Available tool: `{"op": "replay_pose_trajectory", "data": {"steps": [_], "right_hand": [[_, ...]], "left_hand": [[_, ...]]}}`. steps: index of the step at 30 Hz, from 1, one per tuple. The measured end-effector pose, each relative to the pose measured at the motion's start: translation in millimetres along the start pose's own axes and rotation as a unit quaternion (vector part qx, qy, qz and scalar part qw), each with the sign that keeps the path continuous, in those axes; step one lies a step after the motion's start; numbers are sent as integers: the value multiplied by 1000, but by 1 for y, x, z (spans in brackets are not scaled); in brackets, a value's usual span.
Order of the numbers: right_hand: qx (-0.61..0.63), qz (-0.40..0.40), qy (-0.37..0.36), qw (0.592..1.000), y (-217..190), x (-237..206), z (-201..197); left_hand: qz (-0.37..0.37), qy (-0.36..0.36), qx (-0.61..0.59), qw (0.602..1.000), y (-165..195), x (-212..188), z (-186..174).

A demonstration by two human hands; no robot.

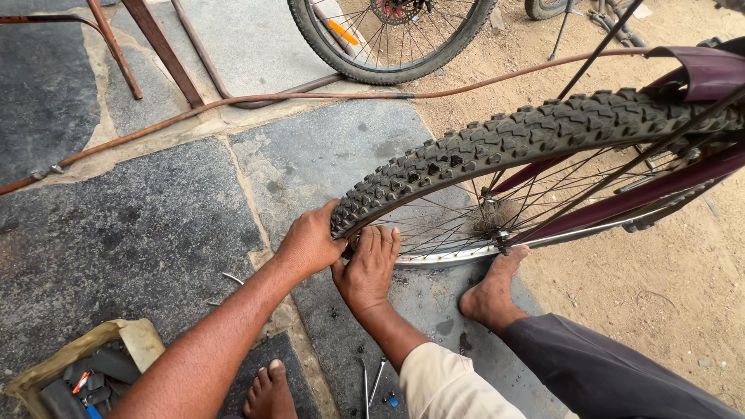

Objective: The person fits a rubber inner tube onto a bicycle wheel by hand and tucks it under the tire rim.

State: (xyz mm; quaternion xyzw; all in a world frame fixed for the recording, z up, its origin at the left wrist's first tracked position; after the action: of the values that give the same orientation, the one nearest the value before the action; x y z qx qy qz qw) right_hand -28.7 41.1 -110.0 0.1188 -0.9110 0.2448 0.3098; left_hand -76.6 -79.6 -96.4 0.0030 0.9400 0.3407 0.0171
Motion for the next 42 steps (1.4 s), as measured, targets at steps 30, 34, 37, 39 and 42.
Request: {"op": "replay_pose_trajectory", "data": {"steps": [30,34,37,39,42], "right_hand": [[317,245,-41,915,28,50,-92],[606,353,6,713,40,70,-87],[687,370,22,625,42,67,-78],[714,376,5,591,37,63,-79],[669,322,-46,668,27,75,-99]], "left_hand": [[60,152,-116,980,50,-24,-34],[173,241,-113,948,92,-38,-52],[160,250,-73,952,103,-37,-57],[122,218,-46,967,99,-29,-57],[78,125,-13,989,90,-14,-50]]}}
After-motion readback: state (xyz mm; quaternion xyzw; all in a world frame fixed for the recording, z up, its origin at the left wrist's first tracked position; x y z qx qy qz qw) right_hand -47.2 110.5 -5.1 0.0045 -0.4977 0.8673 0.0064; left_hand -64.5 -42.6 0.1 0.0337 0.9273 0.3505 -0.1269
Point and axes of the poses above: each hand's wrist, its own x-axis towards the middle knuckle, its own z-axis out of the palm, y = z × x, the point moved 8 cm from there along x, towards the middle knuckle, and after that the axes turned 9 degrees about y, right-handed, at the moved point
